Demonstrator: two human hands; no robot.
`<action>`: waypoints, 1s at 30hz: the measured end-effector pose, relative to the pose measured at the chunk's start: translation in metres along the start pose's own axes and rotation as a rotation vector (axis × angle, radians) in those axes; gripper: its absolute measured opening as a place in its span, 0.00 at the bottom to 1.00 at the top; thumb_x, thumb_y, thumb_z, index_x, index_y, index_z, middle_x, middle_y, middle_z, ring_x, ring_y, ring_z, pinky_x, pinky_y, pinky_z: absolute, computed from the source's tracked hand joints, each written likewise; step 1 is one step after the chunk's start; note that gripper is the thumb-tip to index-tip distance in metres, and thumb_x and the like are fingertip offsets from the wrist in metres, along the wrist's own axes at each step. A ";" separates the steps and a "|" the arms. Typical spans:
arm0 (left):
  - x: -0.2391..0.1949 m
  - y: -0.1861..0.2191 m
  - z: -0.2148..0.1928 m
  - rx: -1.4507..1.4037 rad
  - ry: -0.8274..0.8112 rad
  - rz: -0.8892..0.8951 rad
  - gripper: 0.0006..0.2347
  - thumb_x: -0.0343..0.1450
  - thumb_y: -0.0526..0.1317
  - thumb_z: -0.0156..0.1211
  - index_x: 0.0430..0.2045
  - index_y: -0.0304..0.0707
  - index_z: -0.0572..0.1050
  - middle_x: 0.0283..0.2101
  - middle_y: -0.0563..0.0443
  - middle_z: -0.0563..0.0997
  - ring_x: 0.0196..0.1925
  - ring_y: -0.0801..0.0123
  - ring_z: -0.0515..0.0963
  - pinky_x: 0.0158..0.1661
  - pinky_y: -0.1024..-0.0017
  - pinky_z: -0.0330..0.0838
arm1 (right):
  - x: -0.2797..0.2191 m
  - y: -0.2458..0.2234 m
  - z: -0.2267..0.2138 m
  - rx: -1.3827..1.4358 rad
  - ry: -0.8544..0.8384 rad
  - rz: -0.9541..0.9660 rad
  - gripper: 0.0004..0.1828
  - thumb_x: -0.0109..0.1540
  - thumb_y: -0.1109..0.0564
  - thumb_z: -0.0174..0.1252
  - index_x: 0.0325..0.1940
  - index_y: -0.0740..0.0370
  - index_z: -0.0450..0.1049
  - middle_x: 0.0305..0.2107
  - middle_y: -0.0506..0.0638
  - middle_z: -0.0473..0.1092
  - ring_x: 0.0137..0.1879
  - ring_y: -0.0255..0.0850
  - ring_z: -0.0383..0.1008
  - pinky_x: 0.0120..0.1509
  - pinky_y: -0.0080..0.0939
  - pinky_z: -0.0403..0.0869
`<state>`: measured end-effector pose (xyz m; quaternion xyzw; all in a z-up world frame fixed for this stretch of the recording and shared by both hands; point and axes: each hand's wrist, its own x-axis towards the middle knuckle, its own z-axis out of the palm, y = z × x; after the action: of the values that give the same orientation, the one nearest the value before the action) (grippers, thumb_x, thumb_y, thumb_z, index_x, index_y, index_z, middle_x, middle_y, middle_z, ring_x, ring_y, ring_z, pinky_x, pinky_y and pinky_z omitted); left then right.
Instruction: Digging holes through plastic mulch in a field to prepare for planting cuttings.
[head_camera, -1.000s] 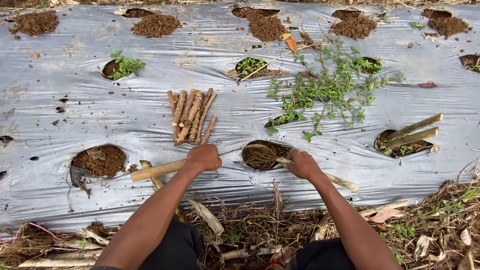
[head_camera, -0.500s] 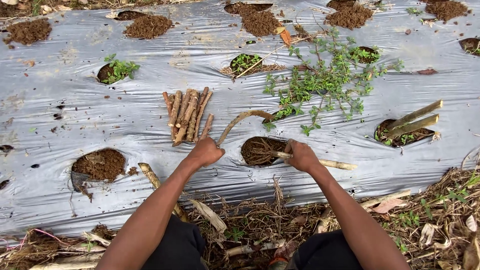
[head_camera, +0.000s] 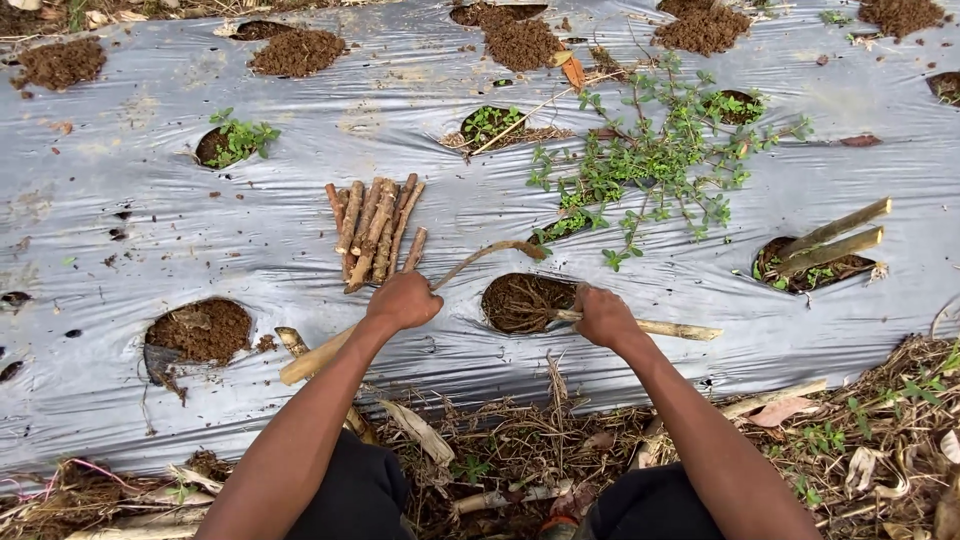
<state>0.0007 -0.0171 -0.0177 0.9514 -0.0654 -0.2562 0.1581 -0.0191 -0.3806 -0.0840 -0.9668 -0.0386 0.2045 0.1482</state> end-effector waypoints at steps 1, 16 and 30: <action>-0.005 0.008 -0.009 -0.137 0.010 -0.047 0.20 0.64 0.51 0.57 0.30 0.27 0.84 0.32 0.31 0.83 0.42 0.37 0.84 0.42 0.47 0.78 | 0.001 -0.001 -0.002 -0.006 0.019 -0.012 0.13 0.53 0.58 0.66 0.40 0.57 0.74 0.37 0.59 0.78 0.52 0.60 0.80 0.57 0.59 0.77; -0.009 0.005 0.009 -0.058 -0.037 -0.097 0.20 0.63 0.48 0.55 0.34 0.25 0.83 0.38 0.31 0.85 0.47 0.39 0.84 0.43 0.50 0.80 | 0.003 0.004 0.002 0.036 0.035 -0.047 0.16 0.52 0.60 0.65 0.43 0.58 0.72 0.39 0.60 0.76 0.55 0.62 0.78 0.60 0.61 0.76; -0.067 0.038 -0.075 -0.429 0.203 0.032 0.26 0.73 0.49 0.53 0.57 0.20 0.71 0.47 0.21 0.80 0.56 0.28 0.77 0.50 0.37 0.74 | -0.043 -0.002 -0.080 0.231 0.041 -0.039 0.18 0.55 0.57 0.67 0.48 0.62 0.77 0.43 0.68 0.77 0.57 0.65 0.76 0.62 0.62 0.72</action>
<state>-0.0204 -0.0191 0.0881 0.9156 -0.0081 -0.1650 0.3665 -0.0261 -0.4057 0.0027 -0.9464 -0.0306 0.1846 0.2634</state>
